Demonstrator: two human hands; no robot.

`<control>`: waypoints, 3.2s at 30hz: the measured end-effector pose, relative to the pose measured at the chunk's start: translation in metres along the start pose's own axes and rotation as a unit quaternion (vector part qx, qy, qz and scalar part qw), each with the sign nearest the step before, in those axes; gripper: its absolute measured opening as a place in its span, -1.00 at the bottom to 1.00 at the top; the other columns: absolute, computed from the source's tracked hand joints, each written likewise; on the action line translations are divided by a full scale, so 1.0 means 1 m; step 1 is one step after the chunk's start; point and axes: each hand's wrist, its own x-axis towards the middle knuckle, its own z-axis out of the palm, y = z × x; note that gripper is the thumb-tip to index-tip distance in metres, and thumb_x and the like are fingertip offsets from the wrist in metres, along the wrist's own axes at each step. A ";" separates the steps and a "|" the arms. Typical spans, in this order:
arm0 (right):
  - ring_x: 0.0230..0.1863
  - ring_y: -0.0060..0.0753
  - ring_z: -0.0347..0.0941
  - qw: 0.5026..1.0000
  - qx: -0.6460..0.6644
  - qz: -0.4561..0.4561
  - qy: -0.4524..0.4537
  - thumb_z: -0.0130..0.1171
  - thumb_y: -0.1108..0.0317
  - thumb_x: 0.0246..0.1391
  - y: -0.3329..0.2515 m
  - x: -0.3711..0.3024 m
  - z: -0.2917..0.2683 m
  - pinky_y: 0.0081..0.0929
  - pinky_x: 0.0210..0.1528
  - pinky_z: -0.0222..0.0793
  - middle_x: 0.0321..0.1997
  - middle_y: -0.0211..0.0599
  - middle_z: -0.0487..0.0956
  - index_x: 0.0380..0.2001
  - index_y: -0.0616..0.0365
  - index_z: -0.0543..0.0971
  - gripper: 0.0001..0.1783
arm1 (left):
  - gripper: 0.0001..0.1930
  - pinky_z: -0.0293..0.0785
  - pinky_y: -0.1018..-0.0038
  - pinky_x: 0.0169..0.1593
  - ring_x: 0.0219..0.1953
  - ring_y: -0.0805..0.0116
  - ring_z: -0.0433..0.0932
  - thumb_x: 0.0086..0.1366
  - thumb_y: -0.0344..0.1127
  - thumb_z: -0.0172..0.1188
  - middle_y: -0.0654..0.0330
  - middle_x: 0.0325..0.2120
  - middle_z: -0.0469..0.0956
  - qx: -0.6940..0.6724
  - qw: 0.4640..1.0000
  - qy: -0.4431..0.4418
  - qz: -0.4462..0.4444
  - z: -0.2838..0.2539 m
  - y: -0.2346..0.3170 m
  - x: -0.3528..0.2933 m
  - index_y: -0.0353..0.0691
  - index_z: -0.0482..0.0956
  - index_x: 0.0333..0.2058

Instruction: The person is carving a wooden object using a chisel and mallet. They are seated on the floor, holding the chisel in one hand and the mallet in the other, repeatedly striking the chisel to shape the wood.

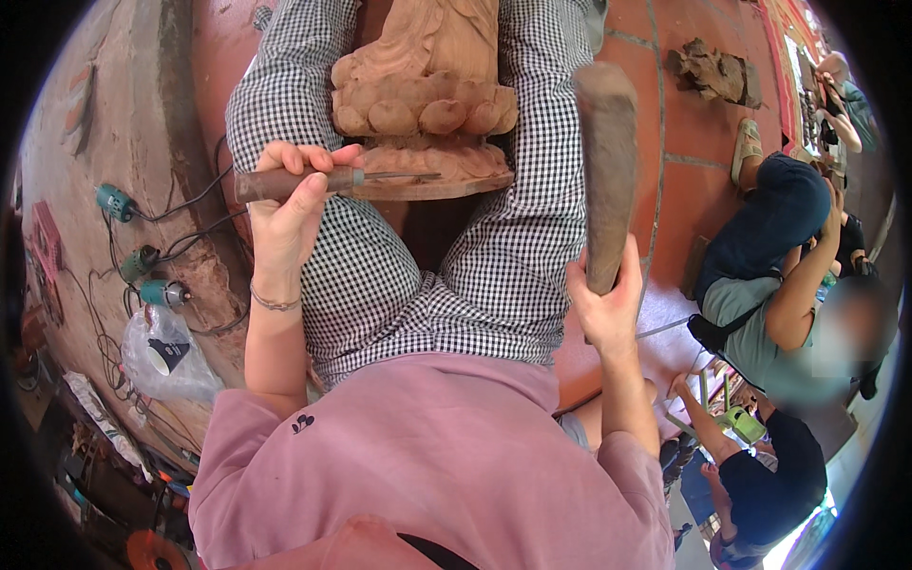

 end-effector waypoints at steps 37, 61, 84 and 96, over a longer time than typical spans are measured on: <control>-0.23 -0.05 0.52 0.699 -0.394 -0.569 -0.178 0.37 0.43 -0.24 -0.239 0.095 0.007 -0.34 -0.26 0.42 -0.28 -0.22 0.53 0.03 0.11 0.49 -0.37 | -0.77 0.52 0.23 0.00 -0.14 0.07 0.59 0.25 -0.49 0.21 -0.04 -0.21 0.60 0.419 0.907 -0.041 0.005 -0.053 -0.006 0.010 -0.50 0.55 -0.14; -0.31 -0.13 0.50 0.698 -0.430 -0.559 -0.127 0.30 0.45 -0.25 -0.241 0.086 -0.008 -0.33 -0.32 0.40 -0.35 -0.28 0.49 0.02 0.07 0.52 -0.39 | -0.69 0.51 0.31 0.00 -0.15 0.22 0.59 0.17 -0.38 0.36 0.13 -0.16 0.63 0.519 0.841 -0.027 0.149 -0.049 -0.015 -0.022 -0.32 0.59 -0.11; -0.47 -0.32 0.37 0.637 -0.514 -0.569 -0.079 0.18 0.45 -0.22 -0.235 0.059 0.002 -0.35 -0.43 0.32 -0.50 -0.37 0.30 0.01 -0.01 0.57 -0.43 | -0.69 0.53 0.36 -0.08 -0.19 0.19 0.61 0.09 -0.53 0.40 0.08 -0.23 0.64 0.482 0.854 0.036 0.195 -0.007 -0.015 -0.040 -0.38 0.59 -0.15; -0.12 -0.03 0.59 0.853 -0.290 -0.248 -0.357 0.38 0.32 -0.17 -0.106 0.038 -0.018 -0.22 -0.15 0.53 -0.07 -0.05 0.60 0.12 0.10 0.43 -0.31 | -0.77 0.43 0.39 -0.67 -0.78 0.52 0.35 0.31 -0.43 0.09 0.23 -0.71 0.41 -0.176 0.951 -0.140 0.214 0.090 0.114 -0.065 -0.11 0.32 -0.54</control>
